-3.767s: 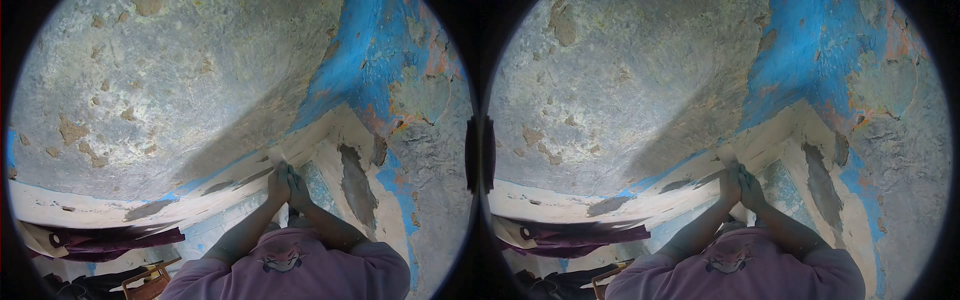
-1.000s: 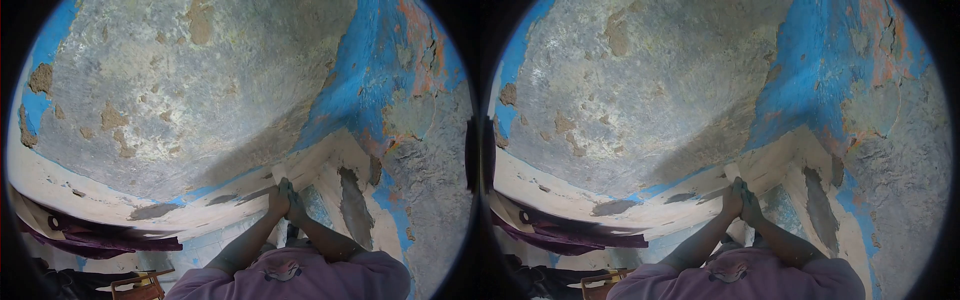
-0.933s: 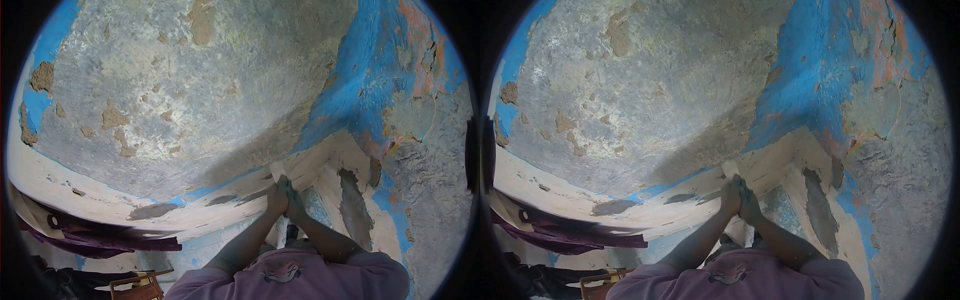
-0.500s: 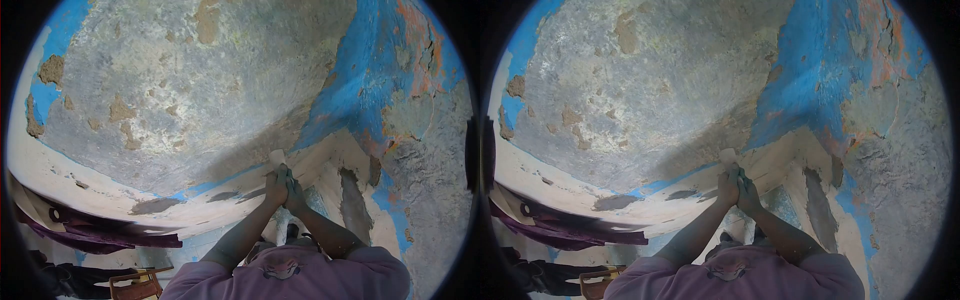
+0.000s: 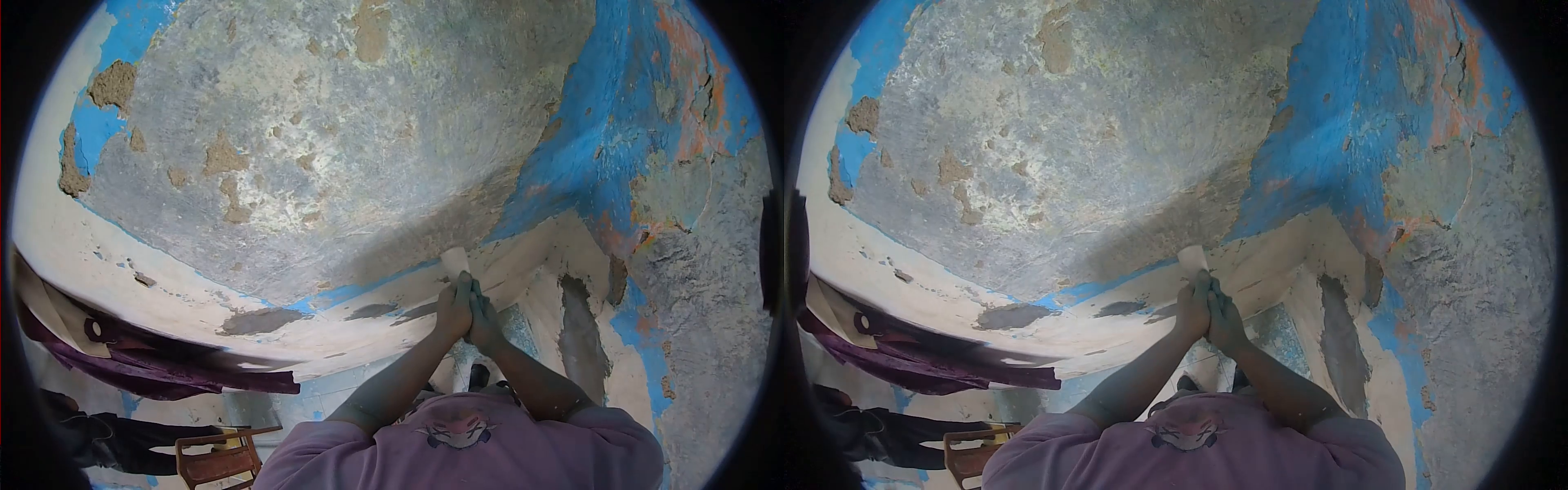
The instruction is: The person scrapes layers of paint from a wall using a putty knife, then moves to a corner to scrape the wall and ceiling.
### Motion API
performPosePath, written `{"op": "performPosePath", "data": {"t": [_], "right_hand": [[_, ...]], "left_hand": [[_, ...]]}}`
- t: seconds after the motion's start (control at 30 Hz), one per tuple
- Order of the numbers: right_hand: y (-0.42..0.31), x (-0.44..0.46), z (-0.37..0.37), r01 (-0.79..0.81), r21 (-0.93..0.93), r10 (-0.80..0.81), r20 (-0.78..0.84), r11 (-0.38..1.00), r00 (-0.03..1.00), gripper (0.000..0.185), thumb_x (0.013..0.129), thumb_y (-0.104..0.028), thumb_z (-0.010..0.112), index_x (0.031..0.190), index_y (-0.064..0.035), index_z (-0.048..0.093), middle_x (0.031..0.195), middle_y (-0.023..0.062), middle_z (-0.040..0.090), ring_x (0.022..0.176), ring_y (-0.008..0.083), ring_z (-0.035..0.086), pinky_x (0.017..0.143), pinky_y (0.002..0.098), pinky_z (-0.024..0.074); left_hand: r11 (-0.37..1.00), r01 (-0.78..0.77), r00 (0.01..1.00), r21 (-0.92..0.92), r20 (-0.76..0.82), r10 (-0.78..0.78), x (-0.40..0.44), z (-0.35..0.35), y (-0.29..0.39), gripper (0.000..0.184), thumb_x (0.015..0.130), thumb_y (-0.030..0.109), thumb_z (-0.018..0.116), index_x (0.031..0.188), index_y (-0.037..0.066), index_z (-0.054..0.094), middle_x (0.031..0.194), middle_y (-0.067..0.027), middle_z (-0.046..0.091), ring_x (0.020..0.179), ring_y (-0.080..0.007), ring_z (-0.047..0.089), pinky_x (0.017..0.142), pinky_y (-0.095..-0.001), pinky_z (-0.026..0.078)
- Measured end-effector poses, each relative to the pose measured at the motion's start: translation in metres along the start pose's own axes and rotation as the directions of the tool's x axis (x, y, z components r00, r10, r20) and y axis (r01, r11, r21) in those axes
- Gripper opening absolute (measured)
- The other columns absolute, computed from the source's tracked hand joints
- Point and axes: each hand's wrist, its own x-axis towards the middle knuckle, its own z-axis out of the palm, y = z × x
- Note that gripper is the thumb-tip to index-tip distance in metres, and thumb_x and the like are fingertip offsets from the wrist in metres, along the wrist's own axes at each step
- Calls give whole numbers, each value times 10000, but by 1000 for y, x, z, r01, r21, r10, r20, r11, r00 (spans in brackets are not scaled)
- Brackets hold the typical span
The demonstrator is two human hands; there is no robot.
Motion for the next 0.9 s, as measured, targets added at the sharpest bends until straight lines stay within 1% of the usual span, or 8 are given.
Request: {"op": "performPosePath", "data": {"t": [0.13,0.2,0.23,0.33,0.4,0.6,0.83,0.9], "right_hand": [[15,-13,17,-12,40,14,-51,999,999,465,948,-367,324,1010,50,520,744,169,595,674,223,595,607,341,457],[6,-6,18,-289,-18,289,82,957,954,468,947,-360,321,1048,55,512,814,191,604,744,238,605,668,371,458],[3,-9,19,-293,-15,293,84,956,952,468,947,-360,321,1048,55,512,814,191,604,744,238,605,668,371,458],[3,-9,25,-252,29,249,73,967,966,480,948,-356,312,1000,69,528,812,199,606,772,261,601,696,401,449],[17,-12,33,72,50,-64,-133,996,989,496,947,-362,316,911,76,547,756,194,602,726,288,597,660,411,445],[3,-2,24,-141,-2,141,22,990,990,469,948,-339,311,997,72,532,888,266,587,839,381,581,713,416,433],[0,-6,29,-45,-53,41,-74,998,996,456,954,-326,295,987,57,540,820,236,600,796,346,596,695,421,438],[-17,-6,25,-372,69,367,71,926,927,463,957,-348,293,1019,39,540,797,195,606,764,296,608,678,391,454]], "left_hand": [[997,54,996,-59,68,-50,-5,-22,-27,351,948,306,416,727,40,479,612,-20,459,495,-112,437,475,-275,382],[991,67,998,-114,-6,-69,-1,-25,-14,339,947,306,419,736,46,467,623,-22,450,498,-118,430,473,-278,379],[991,71,997,-111,-9,-73,-2,-26,-16,339,947,306,419,736,46,467,623,-22,450,498,-118,430,473,-278,379],[981,92,995,-172,-7,-95,0,-28,-21,327,943,292,427,728,48,463,617,-26,451,503,-124,434,471,-276,375],[987,104,994,-122,28,-101,-5,-29,-25,320,940,286,435,732,44,465,615,-28,448,513,-123,438,472,-274,372],[999,45,999,-2,9,-45,8,-31,-17,355,939,314,435,704,50,468,604,-28,454,477,-127,429,486,-276,387],[998,46,998,-40,34,-45,3,-30,-14,425,934,346,428,668,29,526,544,-14,483,516,-109,513,505,-273,426],[1000,19,1000,-15,8,-19,8,-31,-14,408,938,333,426,689,27,530,556,-8,482,504,-106,501,501,-269,426]]}}
